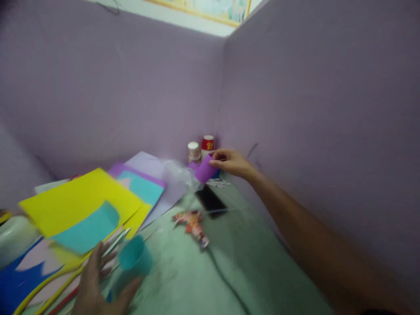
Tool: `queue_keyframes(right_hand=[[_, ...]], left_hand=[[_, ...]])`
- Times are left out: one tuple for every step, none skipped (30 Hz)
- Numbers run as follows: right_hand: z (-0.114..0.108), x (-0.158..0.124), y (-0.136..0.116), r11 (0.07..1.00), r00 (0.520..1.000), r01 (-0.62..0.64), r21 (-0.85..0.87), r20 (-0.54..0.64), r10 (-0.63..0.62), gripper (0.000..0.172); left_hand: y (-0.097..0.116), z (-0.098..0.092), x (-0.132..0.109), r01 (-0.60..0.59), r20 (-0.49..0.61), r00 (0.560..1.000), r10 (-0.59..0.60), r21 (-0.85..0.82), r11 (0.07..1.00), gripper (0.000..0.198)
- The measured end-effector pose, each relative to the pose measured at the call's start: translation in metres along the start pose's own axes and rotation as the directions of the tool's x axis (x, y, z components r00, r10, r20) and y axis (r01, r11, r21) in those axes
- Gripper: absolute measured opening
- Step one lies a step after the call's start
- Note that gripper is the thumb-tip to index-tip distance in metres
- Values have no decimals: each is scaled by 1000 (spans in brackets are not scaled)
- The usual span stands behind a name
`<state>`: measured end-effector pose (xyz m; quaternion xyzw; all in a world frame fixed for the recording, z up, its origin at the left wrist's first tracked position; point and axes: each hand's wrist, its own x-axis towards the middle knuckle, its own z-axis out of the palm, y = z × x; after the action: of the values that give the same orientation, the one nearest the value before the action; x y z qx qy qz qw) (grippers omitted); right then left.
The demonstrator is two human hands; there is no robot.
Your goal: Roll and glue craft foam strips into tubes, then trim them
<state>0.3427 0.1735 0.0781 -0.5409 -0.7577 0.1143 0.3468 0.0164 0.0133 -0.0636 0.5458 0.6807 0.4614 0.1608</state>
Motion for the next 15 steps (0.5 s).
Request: queue_keyframes(right_hand=[[6, -22, -14, 998, 1000, -1, 63, 16, 0, 14], [15, -44, -28, 990, 999, 0, 141, 37, -5, 17], [25, -65, -43, 963, 999, -5, 271, 51, -9, 18], [36, -85, -57, 943, 995, -4, 331, 97, -30, 15], [48, -101, -69, 936, 990, 27, 351, 123, -75, 12], [61, -114, -80, 933, 982, 77, 352, 135, -132, 8], [74, -123, -89, 934, 976, 114, 339, 139, -169, 7], [86, -129, -95, 938, 973, 141, 317, 131, -190, 7], [98, -132, -98, 937, 966, 161, 309, 144, -214, 8], [109, -132, -99, 935, 960, 173, 309, 158, -230, 8], [119, -131, -99, 934, 960, 173, 312, 157, -230, 8], [128, -130, -97, 933, 962, 168, 319, 153, -226, 7], [135, -130, -95, 933, 967, 158, 324, 142, -213, 10], [142, -130, -92, 931, 974, 138, 337, 123, -189, 20], [149, -131, -89, 925, 983, 105, 365, 100, -152, 33]], left_hand=[[8, -8, 1, -3, -8, 1000, 3, 3, 1000, 87], [14, -14, 2, -6, 2, 1000, 6, 1, 1000, 88], [19, -19, 3, 0, 56, 998, 1, -3, 1000, 88], [22, -22, 5, 64, 135, 989, -66, 22, 998, 86], [24, -23, 6, 122, 198, 973, -123, 18, 992, 84], [24, -22, 7, 149, 268, 953, -142, -7, 989, 84], [23, -21, 8, 155, 318, 938, -136, -36, 987, 83], [21, -19, 8, 146, 353, 929, -114, -66, 987, 83], [20, -17, 7, 125, 373, 924, -84, -89, 988, 83], [19, -14, 7, 103, 382, 922, -57, -101, 989, 82], [19, -12, 6, 85, 389, 920, -37, -106, 991, 80], [19, -10, 6, 71, 397, 918, -21, -111, 991, 76], [19, -9, 5, 56, 407, 913, -3, -118, 991, 71], [19, -7, 5, 40, 415, 910, 16, -125, 991, 65], [19, -5, 5, 27, 419, 908, 30, -129, 991, 59]])
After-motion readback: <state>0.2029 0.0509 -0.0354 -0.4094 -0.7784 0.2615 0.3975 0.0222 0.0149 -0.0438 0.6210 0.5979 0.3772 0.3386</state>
